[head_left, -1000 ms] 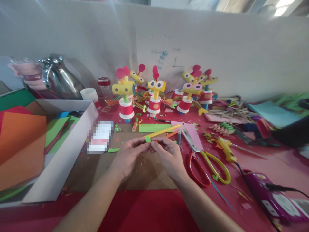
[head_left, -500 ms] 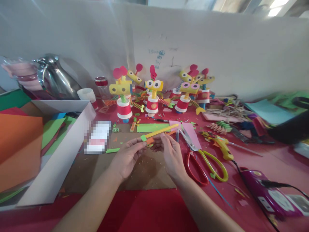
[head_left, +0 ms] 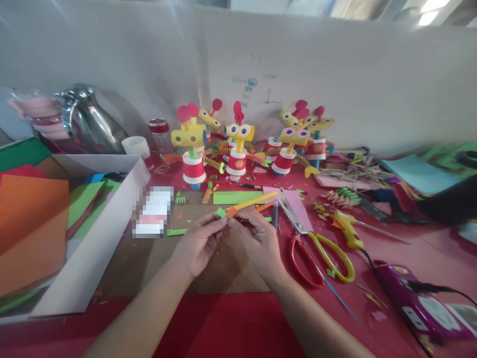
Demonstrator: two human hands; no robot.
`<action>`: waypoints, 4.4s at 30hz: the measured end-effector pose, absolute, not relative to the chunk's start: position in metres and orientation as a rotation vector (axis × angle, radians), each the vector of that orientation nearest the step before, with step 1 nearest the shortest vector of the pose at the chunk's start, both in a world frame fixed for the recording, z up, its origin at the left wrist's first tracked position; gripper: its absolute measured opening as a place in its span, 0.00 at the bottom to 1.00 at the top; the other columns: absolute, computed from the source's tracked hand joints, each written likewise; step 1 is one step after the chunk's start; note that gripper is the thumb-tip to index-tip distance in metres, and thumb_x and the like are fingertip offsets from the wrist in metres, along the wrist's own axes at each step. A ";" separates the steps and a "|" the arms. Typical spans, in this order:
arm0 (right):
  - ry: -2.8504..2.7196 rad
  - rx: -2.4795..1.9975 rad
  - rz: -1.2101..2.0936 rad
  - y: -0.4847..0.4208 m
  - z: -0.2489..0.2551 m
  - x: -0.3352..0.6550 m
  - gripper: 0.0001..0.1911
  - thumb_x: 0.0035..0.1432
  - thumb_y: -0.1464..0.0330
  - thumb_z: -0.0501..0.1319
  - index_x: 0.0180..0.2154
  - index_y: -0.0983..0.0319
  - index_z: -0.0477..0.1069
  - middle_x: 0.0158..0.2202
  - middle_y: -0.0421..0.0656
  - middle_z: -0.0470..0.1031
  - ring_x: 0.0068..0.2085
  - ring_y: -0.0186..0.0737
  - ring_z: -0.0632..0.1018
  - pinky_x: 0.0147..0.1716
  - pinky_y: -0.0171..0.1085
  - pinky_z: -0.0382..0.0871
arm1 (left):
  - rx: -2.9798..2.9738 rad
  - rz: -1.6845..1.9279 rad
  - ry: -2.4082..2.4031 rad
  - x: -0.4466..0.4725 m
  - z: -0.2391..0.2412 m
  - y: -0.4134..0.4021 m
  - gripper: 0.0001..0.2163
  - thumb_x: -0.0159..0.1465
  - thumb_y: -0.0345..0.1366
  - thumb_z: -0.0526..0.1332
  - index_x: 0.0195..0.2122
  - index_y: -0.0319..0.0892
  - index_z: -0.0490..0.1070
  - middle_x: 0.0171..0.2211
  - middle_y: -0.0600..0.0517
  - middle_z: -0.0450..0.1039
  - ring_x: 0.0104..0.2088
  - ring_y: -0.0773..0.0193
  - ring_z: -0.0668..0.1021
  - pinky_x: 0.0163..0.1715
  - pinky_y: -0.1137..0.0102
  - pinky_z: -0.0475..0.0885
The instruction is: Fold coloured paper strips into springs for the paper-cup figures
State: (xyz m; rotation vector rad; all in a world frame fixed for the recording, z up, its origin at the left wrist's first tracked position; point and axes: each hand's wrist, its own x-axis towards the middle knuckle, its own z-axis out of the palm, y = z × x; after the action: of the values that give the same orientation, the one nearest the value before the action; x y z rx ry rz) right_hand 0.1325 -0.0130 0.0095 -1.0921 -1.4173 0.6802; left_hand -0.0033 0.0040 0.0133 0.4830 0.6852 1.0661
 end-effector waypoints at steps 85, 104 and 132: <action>-1.427 -1.047 0.772 -0.012 0.005 0.131 0.04 0.56 0.68 0.62 0.36 0.59 0.73 0.34 0.42 0.74 0.35 0.38 0.76 0.35 0.35 0.71 | 0.953 1.300 0.995 0.000 0.027 -0.006 0.06 0.51 0.31 0.68 0.29 0.41 0.72 0.27 0.55 0.72 0.32 0.69 0.74 0.36 0.73 0.72; -1.375 -1.095 0.744 -0.013 0.004 0.128 0.05 0.52 0.72 0.61 0.34 0.59 0.73 0.30 0.40 0.72 0.31 0.36 0.73 0.33 0.35 0.68 | 0.901 1.187 0.975 -0.001 0.024 -0.008 0.13 0.52 0.34 0.68 0.40 0.42 0.76 0.36 0.52 0.76 0.38 0.66 0.76 0.42 0.70 0.70; -1.465 -1.040 0.716 -0.013 0.000 0.129 0.11 0.57 0.71 0.62 0.43 0.57 0.76 0.37 0.43 0.75 0.36 0.37 0.77 0.37 0.37 0.74 | 0.720 1.170 0.974 -0.003 0.022 0.001 0.11 0.45 0.34 0.73 0.31 0.40 0.79 0.30 0.51 0.78 0.33 0.65 0.76 0.38 0.69 0.70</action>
State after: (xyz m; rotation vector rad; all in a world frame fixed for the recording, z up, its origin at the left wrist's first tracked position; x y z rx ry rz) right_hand 0.1292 -0.0128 0.0000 -1.0400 -1.4653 0.7163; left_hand -0.0031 0.0006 0.0219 0.7199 0.9736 1.1701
